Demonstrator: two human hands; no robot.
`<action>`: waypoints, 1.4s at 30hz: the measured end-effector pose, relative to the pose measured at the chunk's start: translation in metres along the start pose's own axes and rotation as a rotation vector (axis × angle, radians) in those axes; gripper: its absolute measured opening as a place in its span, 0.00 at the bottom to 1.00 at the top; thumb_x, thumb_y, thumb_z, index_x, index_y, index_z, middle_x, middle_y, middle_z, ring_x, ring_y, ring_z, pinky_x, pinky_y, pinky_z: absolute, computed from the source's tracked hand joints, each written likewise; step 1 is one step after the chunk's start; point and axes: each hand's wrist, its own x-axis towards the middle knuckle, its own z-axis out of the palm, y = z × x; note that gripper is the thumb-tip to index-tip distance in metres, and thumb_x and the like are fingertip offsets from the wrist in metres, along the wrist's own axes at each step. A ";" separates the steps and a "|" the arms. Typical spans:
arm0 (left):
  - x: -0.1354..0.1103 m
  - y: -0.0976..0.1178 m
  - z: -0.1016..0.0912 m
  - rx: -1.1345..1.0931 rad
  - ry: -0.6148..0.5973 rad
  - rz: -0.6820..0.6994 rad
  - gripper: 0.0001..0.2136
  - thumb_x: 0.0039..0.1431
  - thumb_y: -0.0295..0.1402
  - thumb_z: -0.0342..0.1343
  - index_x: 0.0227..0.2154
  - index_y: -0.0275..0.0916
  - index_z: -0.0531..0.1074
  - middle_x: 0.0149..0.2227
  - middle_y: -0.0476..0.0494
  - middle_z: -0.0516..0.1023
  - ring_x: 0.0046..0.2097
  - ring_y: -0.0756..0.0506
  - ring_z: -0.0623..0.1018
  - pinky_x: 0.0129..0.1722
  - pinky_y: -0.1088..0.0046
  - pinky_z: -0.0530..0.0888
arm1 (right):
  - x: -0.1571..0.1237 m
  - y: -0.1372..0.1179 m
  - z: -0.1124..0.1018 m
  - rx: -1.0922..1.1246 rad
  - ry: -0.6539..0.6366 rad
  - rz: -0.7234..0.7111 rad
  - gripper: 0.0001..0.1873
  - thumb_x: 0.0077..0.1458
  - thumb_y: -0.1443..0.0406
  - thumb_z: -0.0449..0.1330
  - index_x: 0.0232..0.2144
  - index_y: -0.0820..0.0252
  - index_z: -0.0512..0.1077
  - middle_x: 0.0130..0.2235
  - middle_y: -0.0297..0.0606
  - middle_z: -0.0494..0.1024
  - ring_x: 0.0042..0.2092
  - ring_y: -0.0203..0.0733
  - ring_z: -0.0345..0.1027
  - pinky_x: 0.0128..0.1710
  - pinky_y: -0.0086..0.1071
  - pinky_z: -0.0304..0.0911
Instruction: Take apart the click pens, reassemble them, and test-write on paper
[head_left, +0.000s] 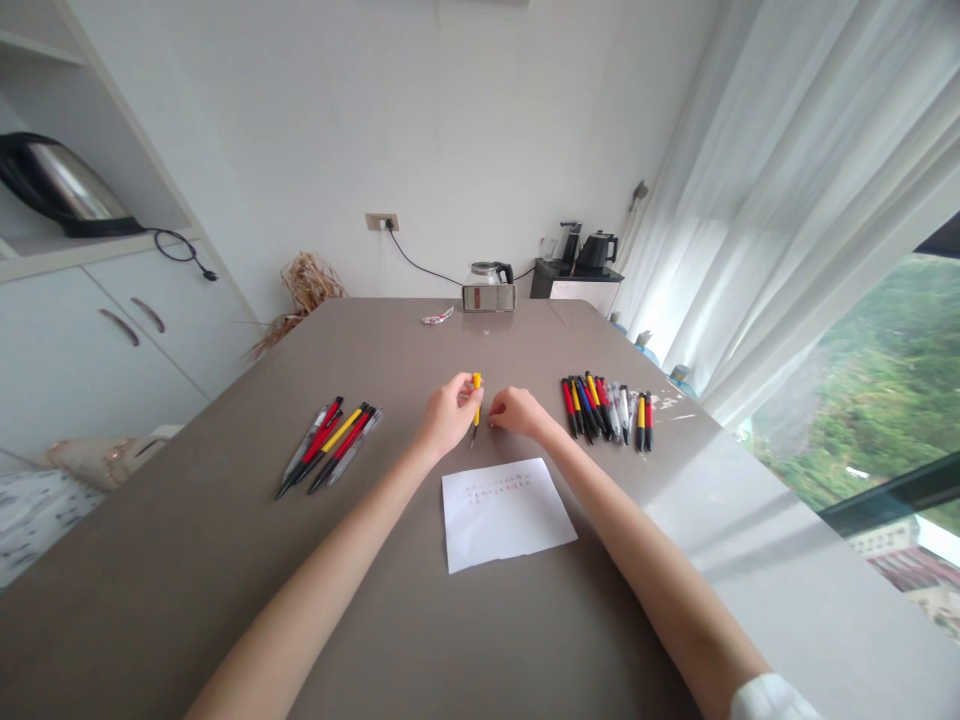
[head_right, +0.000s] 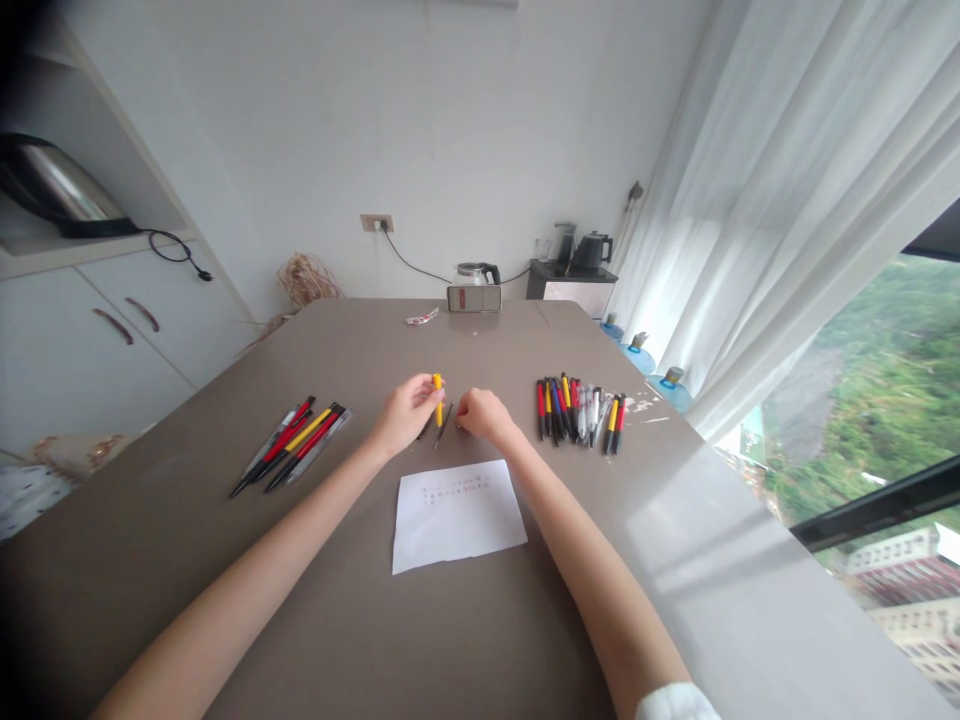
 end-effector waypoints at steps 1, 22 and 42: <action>0.000 -0.001 0.000 -0.001 -0.003 -0.002 0.11 0.52 0.37 0.48 0.37 0.40 0.66 0.35 0.44 0.73 0.35 0.50 0.74 0.37 0.71 0.71 | 0.000 0.000 -0.001 0.005 0.007 -0.005 0.08 0.43 0.66 0.56 0.28 0.59 0.74 0.30 0.37 0.75 0.32 0.36 0.67 0.31 0.23 0.57; -0.004 0.008 -0.003 0.013 -0.067 -0.052 0.10 0.51 0.36 0.48 0.36 0.39 0.67 0.31 0.45 0.74 0.30 0.50 0.74 0.32 0.74 0.71 | -0.017 -0.027 -0.042 0.476 0.479 -0.238 0.11 0.47 0.65 0.52 0.31 0.61 0.73 0.30 0.35 0.75 0.30 0.33 0.66 0.34 0.27 0.61; -0.004 0.009 -0.005 0.051 -0.049 -0.037 0.10 0.51 0.36 0.48 0.35 0.40 0.68 0.31 0.45 0.74 0.32 0.49 0.74 0.35 0.73 0.71 | -0.019 -0.030 -0.041 0.368 0.393 -0.252 0.09 0.47 0.67 0.52 0.30 0.60 0.73 0.31 0.34 0.75 0.32 0.33 0.66 0.35 0.26 0.58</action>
